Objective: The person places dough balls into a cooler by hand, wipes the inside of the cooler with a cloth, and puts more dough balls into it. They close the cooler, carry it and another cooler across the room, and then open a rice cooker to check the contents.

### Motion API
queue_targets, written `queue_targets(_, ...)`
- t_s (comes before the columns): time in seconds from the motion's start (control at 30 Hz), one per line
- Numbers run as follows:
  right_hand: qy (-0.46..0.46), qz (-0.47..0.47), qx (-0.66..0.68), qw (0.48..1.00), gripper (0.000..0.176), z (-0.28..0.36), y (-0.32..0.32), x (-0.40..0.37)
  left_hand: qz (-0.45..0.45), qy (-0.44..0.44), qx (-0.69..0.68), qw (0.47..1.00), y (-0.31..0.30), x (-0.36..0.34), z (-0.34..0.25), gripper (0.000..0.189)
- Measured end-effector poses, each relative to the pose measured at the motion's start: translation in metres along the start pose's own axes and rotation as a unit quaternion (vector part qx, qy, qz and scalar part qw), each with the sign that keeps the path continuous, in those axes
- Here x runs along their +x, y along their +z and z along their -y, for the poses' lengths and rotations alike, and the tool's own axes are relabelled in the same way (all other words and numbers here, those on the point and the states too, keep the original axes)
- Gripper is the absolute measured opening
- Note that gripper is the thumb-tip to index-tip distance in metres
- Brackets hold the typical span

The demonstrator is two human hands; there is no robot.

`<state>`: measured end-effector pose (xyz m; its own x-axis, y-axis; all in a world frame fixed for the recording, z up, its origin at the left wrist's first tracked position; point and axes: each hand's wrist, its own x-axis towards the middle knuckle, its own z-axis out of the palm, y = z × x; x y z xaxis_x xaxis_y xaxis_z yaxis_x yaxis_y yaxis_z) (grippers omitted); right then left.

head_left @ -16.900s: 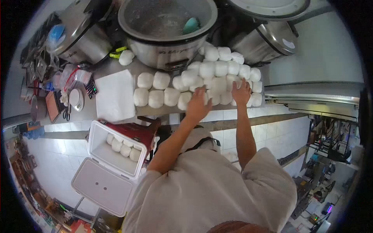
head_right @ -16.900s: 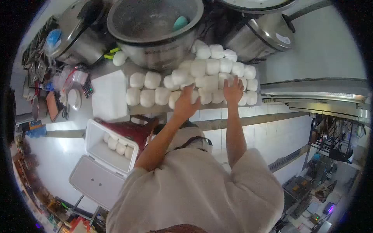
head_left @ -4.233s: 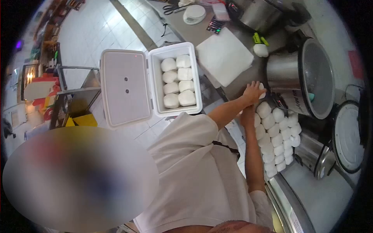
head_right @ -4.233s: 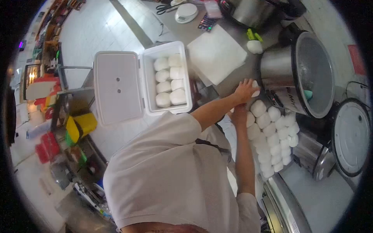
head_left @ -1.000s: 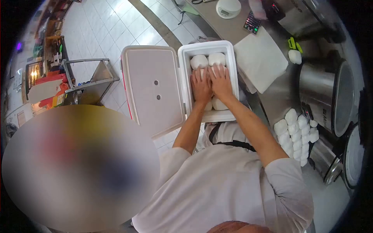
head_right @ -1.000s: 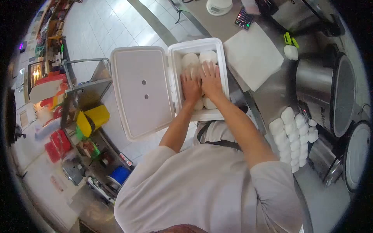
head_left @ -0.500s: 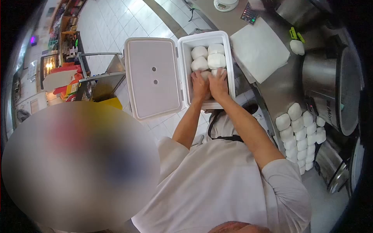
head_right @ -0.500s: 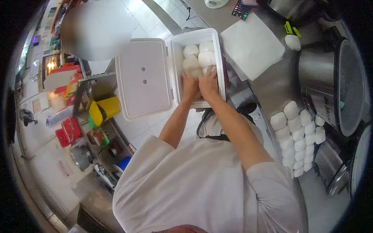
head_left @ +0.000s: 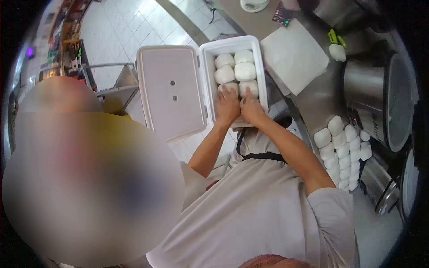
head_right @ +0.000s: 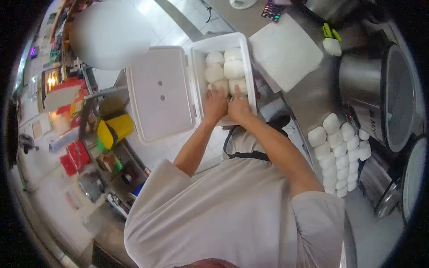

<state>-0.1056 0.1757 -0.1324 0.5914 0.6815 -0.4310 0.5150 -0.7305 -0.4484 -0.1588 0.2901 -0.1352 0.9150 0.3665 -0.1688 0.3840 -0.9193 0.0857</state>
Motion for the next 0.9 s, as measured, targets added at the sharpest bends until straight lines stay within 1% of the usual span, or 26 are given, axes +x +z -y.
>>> queue_targets(0.03,-0.035,0.038,0.014,0.999,0.033,0.012,-0.044,0.001,0.142,0.0,0.06,0.988,-0.017,0.024,0.007,0.049)
queue_targets(0.07,-0.052,0.074,0.031,0.995,0.029,0.019,-0.072,0.001,0.158,-0.052,0.046,0.985,-0.057,0.043,0.0,0.051)
queue_targets(0.1,0.002,-0.048,0.127,0.991,0.022,0.019,-0.068,0.007,0.015,-0.047,-0.074,0.996,-0.039,0.054,0.011,0.057)
queue_targets(0.13,0.012,-0.141,0.095,0.985,0.023,0.009,-0.039,0.023,-0.151,0.066,-0.187,0.968,-0.018,0.072,0.015,0.06)
queue_targets(0.17,-0.021,-0.018,0.066,0.997,0.023,-0.003,-0.07,0.012,-0.132,0.087,-0.142,0.977,-0.006,0.078,0.013,0.069)
queue_targets(0.2,-0.054,0.108,0.052,0.991,0.023,-0.011,-0.097,-0.013,-0.049,0.067,-0.047,0.995,-0.002,0.077,0.003,0.074)
queue_targets(0.23,-0.065,0.024,0.159,0.985,0.022,-0.028,-0.094,-0.039,-0.031,0.08,-0.039,0.996,-0.002,0.076,0.001,0.072)
queue_targets(0.27,-0.09,-0.061,0.253,0.961,0.023,-0.045,-0.09,-0.06,-0.012,0.092,-0.032,0.995,-0.001,0.075,0.001,0.071)
queue_targets(0.3,-0.078,-0.157,0.275,0.945,0.024,-0.073,-0.093,-0.085,0.007,0.105,-0.025,0.994,-0.002,0.072,0.001,0.07)
queue_targets(0.33,-0.073,-0.254,0.288,0.92,0.026,-0.107,-0.095,-0.122,0.02,0.143,-0.014,0.989,0.016,0.081,0.02,0.068)
queue_targets(0.37,-0.073,-0.345,0.3,0.886,0.028,-0.138,-0.092,-0.164,0.132,0.048,0.096,0.985,-0.067,0.068,-0.036,0.057)
queue_targets(0.4,0.044,-0.432,0.166,0.885,0.029,-0.189,-0.065,-0.196,0.073,0.091,-0.026,0.993,-0.07,0.065,-0.064,0.052)
queue_targets(0.43,0.261,-0.373,0.152,0.877,0.035,-0.209,-0.087,-0.247,0.014,0.13,-0.149,0.98,-0.068,0.066,-0.092,0.047)
queue_targets(0.47,0.359,-0.451,0.105,0.81,0.041,-0.25,-0.063,-0.284,-0.043,0.166,-0.267,0.948,-0.075,0.071,-0.127,0.042)
queue_targets(0.5,0.433,-0.413,0.072,0.798,0.044,-0.27,-0.059,-0.321,-0.071,0.274,-0.267,0.921,-0.091,0.055,-0.186,0.032)
queue_targets(0.53,0.509,-0.367,0.046,0.777,0.047,-0.283,-0.052,-0.362,0.042,0.253,-0.319,0.912,-0.092,0.032,-0.244,0.033)
queue_targets(0.57,0.549,-0.371,0.024,0.748,0.049,-0.289,-0.041,-0.397,0.164,0.285,-0.346,0.879,-0.08,0.013,-0.285,0.032)
queue_targets(0.6,0.586,-0.375,-0.001,0.718,0.051,-0.297,-0.033,-0.431,0.128,0.386,-0.291,0.866,-0.06,-0.012,-0.323,0.034)
queue_targets(0.63,0.619,-0.378,-0.027,0.688,0.052,-0.307,-0.026,-0.463,0.084,0.48,-0.235,0.841,-0.045,-0.039,-0.359,0.037)
queue_targets(0.7,0.718,-0.408,-0.081,0.558,0.056,-0.34,0.016,-0.522,0.134,0.562,-0.247,0.778,-0.064,-0.087,-0.424,0.042)
queue_targets(0.73,0.755,-0.418,-0.104,0.495,0.058,-0.354,0.038,-0.541,0.115,0.577,-0.261,0.765,-0.06,-0.101,-0.456,0.046)
queue_targets(0.77,0.749,-0.422,-0.079,0.505,0.059,-0.363,0.05,-0.557,0.096,0.59,-0.275,0.753,-0.057,-0.109,-0.491,0.049)
queue_targets(0.83,0.728,-0.428,-0.028,0.535,0.061,-0.39,0.058,-0.574,0.092,0.558,-0.193,0.801,-0.033,-0.109,-0.56,0.062)
queue_targets(0.87,0.648,-0.492,0.073,0.577,0.063,-0.402,0.045,-0.565,0.108,0.521,-0.178,0.828,-0.022,-0.104,-0.59,0.07)
queue_targets(0.9,0.554,-0.541,0.175,0.608,0.065,-0.401,0.019,-0.548,0.127,0.48,-0.161,0.853,-0.008,-0.1,-0.613,0.077)
